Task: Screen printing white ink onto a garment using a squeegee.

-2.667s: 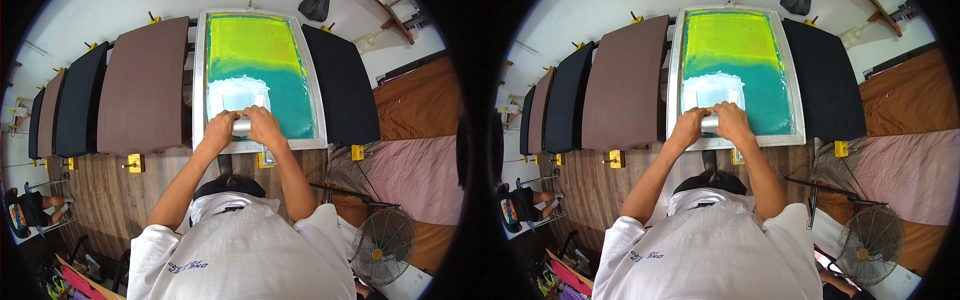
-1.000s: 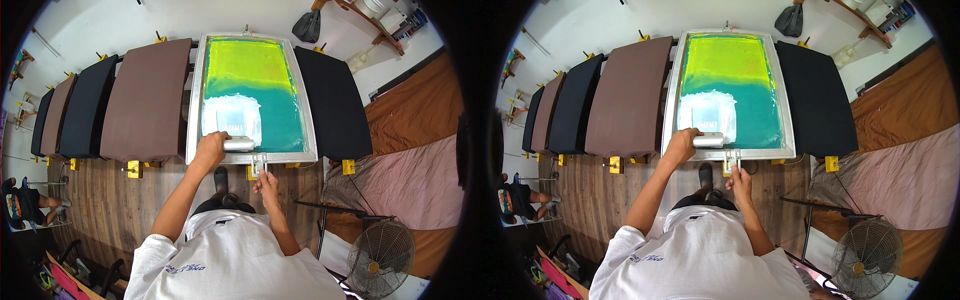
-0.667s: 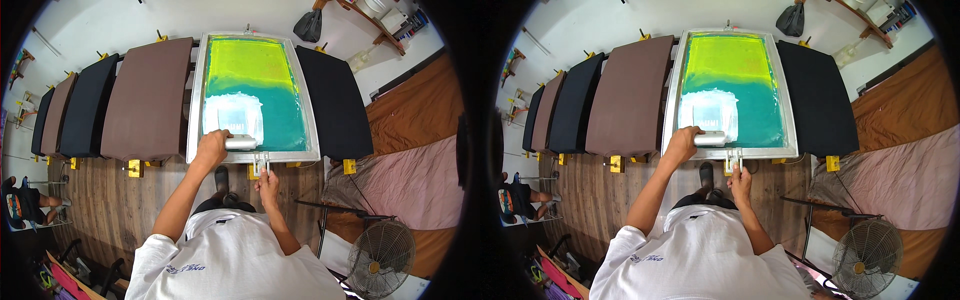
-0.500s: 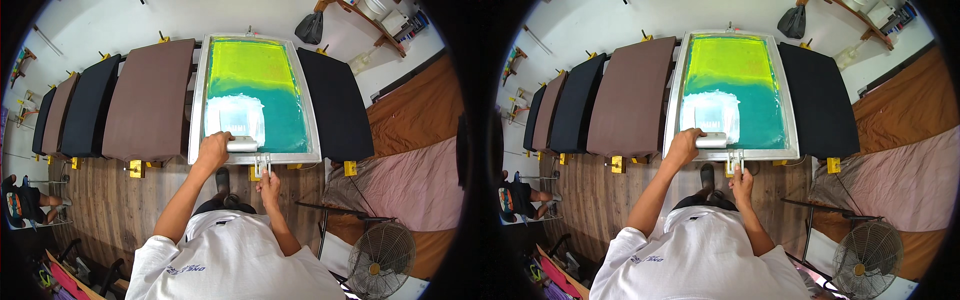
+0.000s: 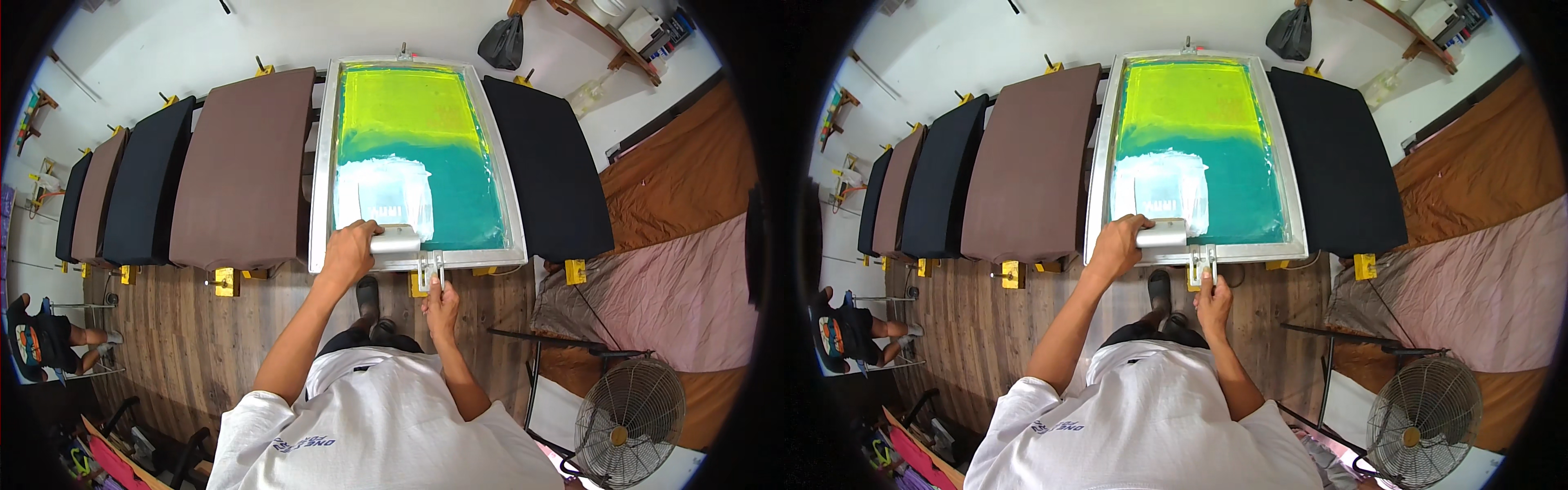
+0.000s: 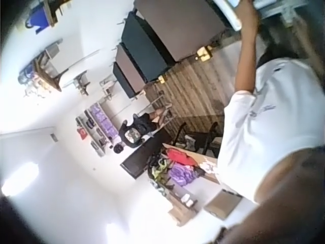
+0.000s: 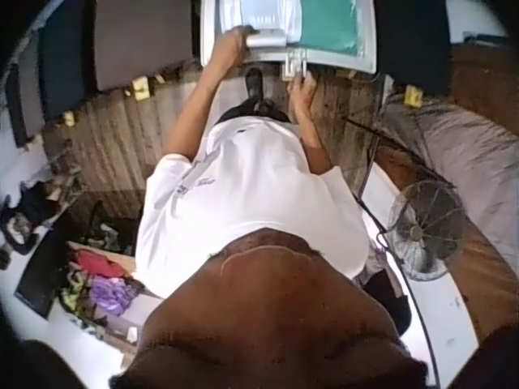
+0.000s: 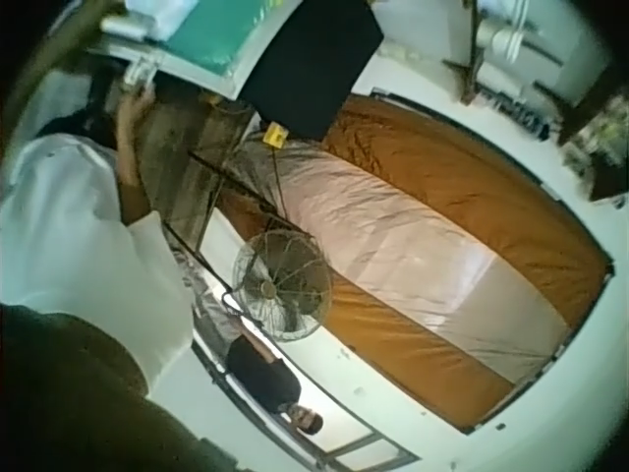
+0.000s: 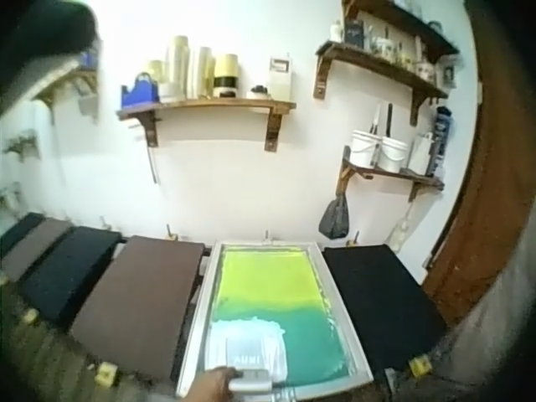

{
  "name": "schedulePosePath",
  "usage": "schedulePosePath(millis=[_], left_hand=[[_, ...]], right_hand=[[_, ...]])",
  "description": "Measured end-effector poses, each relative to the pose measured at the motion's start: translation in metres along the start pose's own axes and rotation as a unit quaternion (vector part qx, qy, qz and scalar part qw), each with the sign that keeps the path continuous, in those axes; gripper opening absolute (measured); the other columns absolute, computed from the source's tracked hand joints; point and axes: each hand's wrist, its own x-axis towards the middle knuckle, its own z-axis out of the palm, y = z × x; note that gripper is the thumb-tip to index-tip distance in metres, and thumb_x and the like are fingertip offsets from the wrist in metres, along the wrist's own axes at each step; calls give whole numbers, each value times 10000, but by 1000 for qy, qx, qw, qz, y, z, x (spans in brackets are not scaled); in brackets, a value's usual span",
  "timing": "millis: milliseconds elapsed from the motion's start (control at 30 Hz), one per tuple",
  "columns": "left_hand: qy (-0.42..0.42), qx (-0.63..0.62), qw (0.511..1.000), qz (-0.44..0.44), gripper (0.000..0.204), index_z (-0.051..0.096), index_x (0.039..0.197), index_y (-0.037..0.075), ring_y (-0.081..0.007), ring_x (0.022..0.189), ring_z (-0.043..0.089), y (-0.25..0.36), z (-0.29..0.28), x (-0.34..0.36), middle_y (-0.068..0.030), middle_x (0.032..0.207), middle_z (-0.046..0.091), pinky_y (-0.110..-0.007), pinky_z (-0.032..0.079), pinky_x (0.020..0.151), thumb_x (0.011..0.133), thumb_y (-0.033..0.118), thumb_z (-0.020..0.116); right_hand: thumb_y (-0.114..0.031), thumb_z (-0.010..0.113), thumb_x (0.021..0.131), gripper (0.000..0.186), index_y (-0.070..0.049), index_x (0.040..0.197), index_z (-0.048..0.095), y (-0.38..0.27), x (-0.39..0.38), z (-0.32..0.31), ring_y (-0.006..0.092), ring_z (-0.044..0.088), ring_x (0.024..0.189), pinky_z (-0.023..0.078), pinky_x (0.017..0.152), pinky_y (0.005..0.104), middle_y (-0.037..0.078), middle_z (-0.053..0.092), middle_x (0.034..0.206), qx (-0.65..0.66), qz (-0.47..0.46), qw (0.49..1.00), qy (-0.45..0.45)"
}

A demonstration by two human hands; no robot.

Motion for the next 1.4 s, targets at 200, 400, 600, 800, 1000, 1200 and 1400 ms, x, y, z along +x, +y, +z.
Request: schedulePosePath(millis=[200, 400, 600, 800, 1000, 1200, 1400], left_hand=[[36, 3, 999, 28, 420, 680, 1065, 24, -401, 891, 672, -2, 10, -13, -185, 1048, 693, -459, 544, 811, 661, -91, 657], [18, 6, 1000, 23, 457, 652, 1081, 32, -348, 960, 647, -7, 13, -18, -145, 1061, 669, -449, 490, 884, 643, -95, 661], [-2, 13, 999, 36, 471, 639, 1104, 47, -332, 998, 646, -7, 12, -23, -145, 1090, 661, -446, 480, 894, 650, -69, 678], [-6, 26, 998, 65, 542, 616, 1181, 57, -344, 1003, 644, -15, 21, -20, -130, 1162, 641, -439, 483, 901, 655, -60, 670], [0, 26, 998, 64, 453, 621, 1153, 37, -330, 1031, 643, -16, 19, -21, -165, 1187, 635, -419, 467, 909, 713, -69, 629], [-6, 17, 999, 48, 495, 616, 1171, 33, -314, 1094, 623, -15, 20, -23, -154, 1246, 616, -426, 471, 906, 688, -60, 670], [-16, 22, 998, 65, 464, 626, 1142, 44, -295, 1049, 641, -26, 31, -14, -136, 1177, 648, -416, 481, 853, 687, -26, 683]], right_hand=[[-372, 515, 1023, 429, -4, 811, 573, 4, 0, 1, 121, 507, 427, 386, 414, 296, 44, 509, 520, -26, -30, 999, 26], [-373, 515, 1022, 447, -2, 775, 552, -2, -2, 5, 129, 507, 414, 379, 400, 309, 49, 509, 510, -71, -43, 996, 44], [-362, 503, 1030, 432, -10, 783, 537, 0, -4, -4, 111, 501, 448, 383, 430, 297, 31, 496, 522, -44, -19, 999, 10], [-344, 491, 1038, 424, -18, 773, 540, 2, 1, -10, 105, 501, 462, 392, 449, 290, 18, 488, 526, -64, -13, 998, -6], [-365, 487, 1040, 425, -32, 778, 527, 0, 5, -16, 117, 509, 505, 415, 501, 282, 17, 480, 568, 27, 60, 996, -56], [-424, 476, 1038, 443, -47, 815, 541, -12, 3, -21, 129, 518, 568, 451, 572, 277, 11, 467, 624, 57, 89, 989, -103], [-495, 470, 1022, 515, -11, 881, 574, -13, 3, -35, 153, 609, 629, 484, 597, 300, 47, 570, 672, -9, 132, 982, -131]])
